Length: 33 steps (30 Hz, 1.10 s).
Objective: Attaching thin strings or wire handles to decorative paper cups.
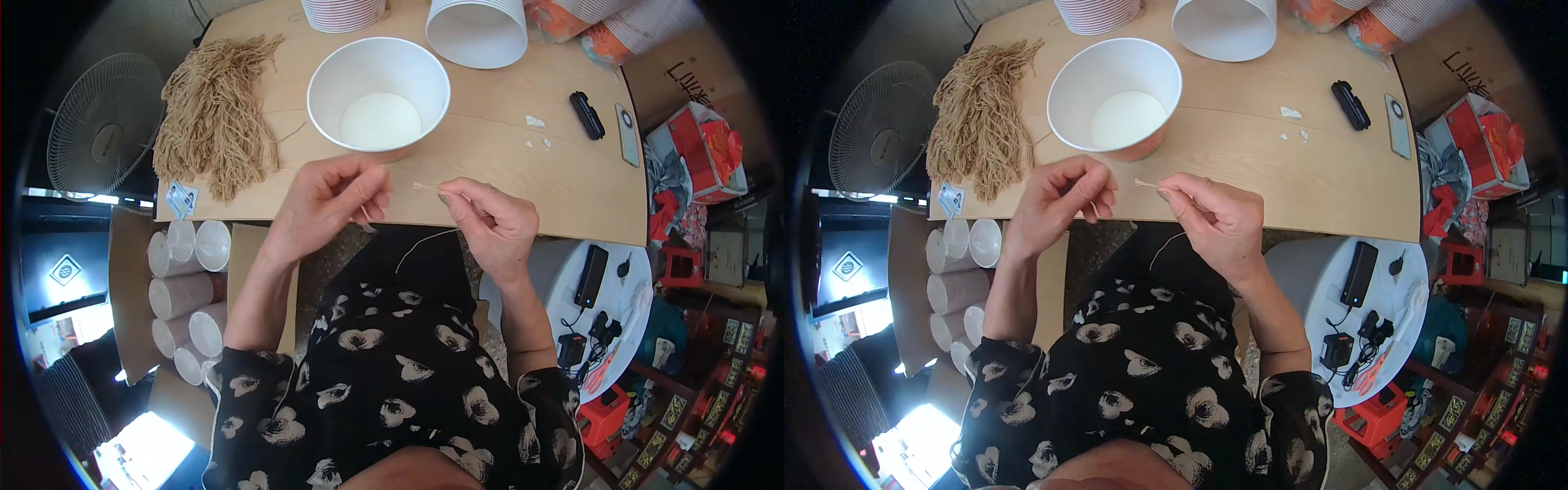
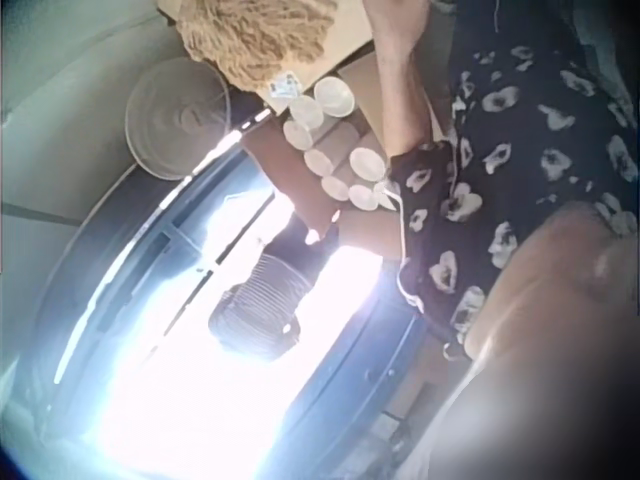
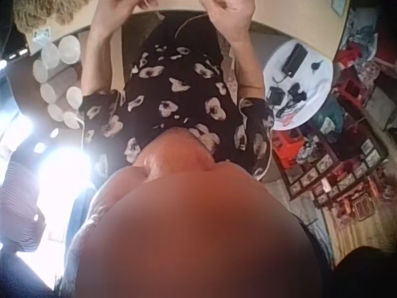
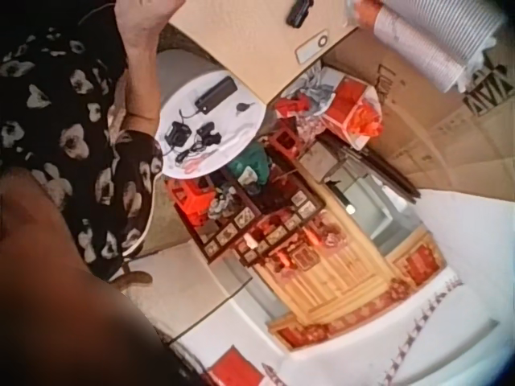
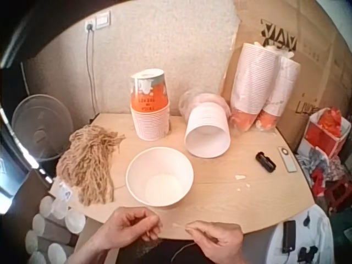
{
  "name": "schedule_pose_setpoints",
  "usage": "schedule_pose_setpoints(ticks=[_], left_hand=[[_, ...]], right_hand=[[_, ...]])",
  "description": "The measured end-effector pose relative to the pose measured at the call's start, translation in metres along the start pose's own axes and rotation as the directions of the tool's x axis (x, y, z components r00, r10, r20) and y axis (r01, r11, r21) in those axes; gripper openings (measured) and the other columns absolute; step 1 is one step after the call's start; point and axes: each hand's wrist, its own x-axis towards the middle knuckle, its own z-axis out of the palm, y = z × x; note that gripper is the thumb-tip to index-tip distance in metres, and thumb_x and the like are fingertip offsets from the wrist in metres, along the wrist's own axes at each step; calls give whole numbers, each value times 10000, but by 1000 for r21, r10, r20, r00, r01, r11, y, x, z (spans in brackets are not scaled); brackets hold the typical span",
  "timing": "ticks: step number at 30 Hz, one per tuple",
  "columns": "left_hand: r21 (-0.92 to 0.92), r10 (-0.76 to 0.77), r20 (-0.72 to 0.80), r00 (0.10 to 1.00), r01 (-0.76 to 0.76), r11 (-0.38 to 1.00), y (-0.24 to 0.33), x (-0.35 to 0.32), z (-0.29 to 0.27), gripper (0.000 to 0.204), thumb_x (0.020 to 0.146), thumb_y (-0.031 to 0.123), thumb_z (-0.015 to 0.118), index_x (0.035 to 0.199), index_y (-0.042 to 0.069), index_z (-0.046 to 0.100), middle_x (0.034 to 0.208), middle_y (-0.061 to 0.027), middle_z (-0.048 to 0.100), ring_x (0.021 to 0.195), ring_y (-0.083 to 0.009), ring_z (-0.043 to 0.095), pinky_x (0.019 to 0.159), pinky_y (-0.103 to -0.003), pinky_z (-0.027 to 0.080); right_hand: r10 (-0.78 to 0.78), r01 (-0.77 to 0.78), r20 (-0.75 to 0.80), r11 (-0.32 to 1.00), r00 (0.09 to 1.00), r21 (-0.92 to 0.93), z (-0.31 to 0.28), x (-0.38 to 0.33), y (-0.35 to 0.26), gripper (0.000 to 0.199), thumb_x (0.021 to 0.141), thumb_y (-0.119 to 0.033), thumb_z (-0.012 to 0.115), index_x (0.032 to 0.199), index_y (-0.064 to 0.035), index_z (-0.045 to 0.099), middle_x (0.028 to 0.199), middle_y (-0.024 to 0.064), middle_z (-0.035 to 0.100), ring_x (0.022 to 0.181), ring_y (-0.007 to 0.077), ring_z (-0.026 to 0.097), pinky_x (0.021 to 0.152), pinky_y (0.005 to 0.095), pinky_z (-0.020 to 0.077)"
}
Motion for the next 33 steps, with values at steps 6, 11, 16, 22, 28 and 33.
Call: schedule_pose_setpoints(ticks=[6,11,16,22,28,33], left_hand=[[-165,-112,50,992,118,979,9,-1,28,440,1082,394,453,907,35,638,766,-25,648,621,-61,604,549,-193,464],[-93,-2,33,999,5,996,0,7,34,409,1086,341,468,817,45,551,680,22,533,589,-55,486,561,-207,421],[-56,91,41,995,-89,994,-5,8,42,287,1075,239,501,888,25,541,745,14,551,658,-58,505,614,-218,445],[-7,45,60,997,-45,999,4,9,48,164,1043,141,561,961,-1,562,813,-4,599,752,-62,579,687,-233,506],[426,257,-8,966,-229,875,29,27,58,131,943,93,685,957,-22,624,796,-72,651,736,-139,639,655,-275,526],[959,738,-27,675,-190,208,27,72,59,228,818,198,797,916,31,677,853,-121,688,769,-323,665,692,-431,525]], right_hand=[[-199,201,28,966,980,-160,7,2,-4,135,857,55,741,987,21,753,698,-19,640,575,12,480,499,179,356],[-267,277,75,935,961,-220,3,0,-2,127,852,43,748,975,12,749,698,-11,648,576,21,485,500,191,367],[-47,47,-1,998,999,-41,2,-9,-4,109,859,20,748,967,5,743,625,-24,553,535,47,462,484,217,343],[169,-174,66,981,983,87,-16,-13,4,81,883,14,735,963,28,743,629,-90,483,564,-4,386,494,179,269],[215,-212,5,962,977,173,-33,-12,14,73,887,6,731,954,34,742,627,-96,479,560,-9,387,490,183,270],[124,-85,-257,984,959,159,-37,4,18,49,888,15,722,934,31,726,623,-110,434,562,-15,349,503,182,250]])
